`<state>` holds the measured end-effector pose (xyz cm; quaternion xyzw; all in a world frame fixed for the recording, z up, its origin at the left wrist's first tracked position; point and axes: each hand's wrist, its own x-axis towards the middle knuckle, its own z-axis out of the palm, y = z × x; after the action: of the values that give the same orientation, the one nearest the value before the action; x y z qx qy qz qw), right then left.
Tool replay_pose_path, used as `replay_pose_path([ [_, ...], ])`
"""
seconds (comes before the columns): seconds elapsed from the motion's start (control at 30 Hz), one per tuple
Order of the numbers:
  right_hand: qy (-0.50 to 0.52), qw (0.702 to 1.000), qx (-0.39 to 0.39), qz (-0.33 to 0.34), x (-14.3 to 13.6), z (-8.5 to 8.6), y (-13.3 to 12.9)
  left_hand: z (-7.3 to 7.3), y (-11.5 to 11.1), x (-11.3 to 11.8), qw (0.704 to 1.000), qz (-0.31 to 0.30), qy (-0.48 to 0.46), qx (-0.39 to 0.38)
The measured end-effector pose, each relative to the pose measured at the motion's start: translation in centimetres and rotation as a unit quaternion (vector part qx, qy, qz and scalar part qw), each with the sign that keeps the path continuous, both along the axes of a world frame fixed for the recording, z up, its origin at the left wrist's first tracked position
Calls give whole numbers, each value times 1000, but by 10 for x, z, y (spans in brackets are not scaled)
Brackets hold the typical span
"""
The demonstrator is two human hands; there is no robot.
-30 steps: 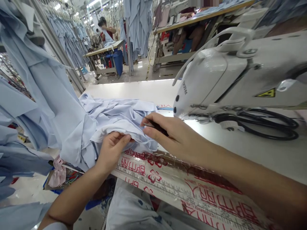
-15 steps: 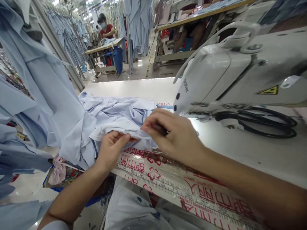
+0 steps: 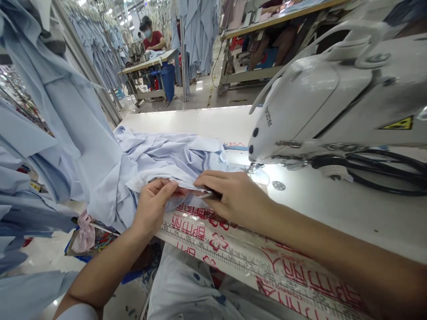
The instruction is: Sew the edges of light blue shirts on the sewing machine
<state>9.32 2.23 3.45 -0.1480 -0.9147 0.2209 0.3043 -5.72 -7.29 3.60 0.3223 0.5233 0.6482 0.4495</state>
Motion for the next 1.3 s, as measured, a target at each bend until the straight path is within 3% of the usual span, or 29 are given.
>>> replay_pose_path([
  [0.1, -7, 996, -85, 27, -1, 1, 5, 0, -15, -7, 976, 38, 215, 17],
  [0.13, -17, 992, -119, 37, -1, 3, 7, 2, -20, -9, 947, 54, 313, 51],
  [0.2, -45, 981, -177, 61, 1, 9, 11, 8, -23, -12, 855, 77, 495, 135],
  [0.27, -67, 968, -224, 87, 2, 12, 14, 17, -16, -17, 777, 67, 597, 190],
  [0.3, -73, 962, -243, 99, 3, 13, 16, 23, -11, -20, 761, 45, 618, 192],
  [0.37, -83, 954, -264, 116, 5, 14, 19, 32, 2, -27, 782, -47, 602, 154],
  [0.47, -103, 947, -271, 138, 9, 15, 26, 40, 13, -41, 868, -182, 460, 40],
  [0.53, -123, 942, -271, 154, 12, 16, 31, 39, 13, -50, 914, -200, 354, -25],
  [0.6, -144, 938, -268, 164, 14, 17, 34, 37, 11, -56, 938, -190, 281, -66],
  [0.7, -155, 939, -260, 163, 16, 19, 36, 33, 8, -59, 946, -198, 237, -101],
  [0.9, -146, 942, -242, 182, 19, 20, 36, 37, 10, -52, 928, -235, 266, -115],
  [1.0, -155, 950, -206, 178, 19, 15, 39, 38, 10, -56, 935, -216, 256, -118],
  [1.13, -150, 977, -55, 141, 16, 3, 44, 39, -1, -73, 958, -147, 216, -115],
  [1.3, -156, 986, 49, -10, 8, -12, 49, 46, -22, -105, 976, 2, 181, -123],
])
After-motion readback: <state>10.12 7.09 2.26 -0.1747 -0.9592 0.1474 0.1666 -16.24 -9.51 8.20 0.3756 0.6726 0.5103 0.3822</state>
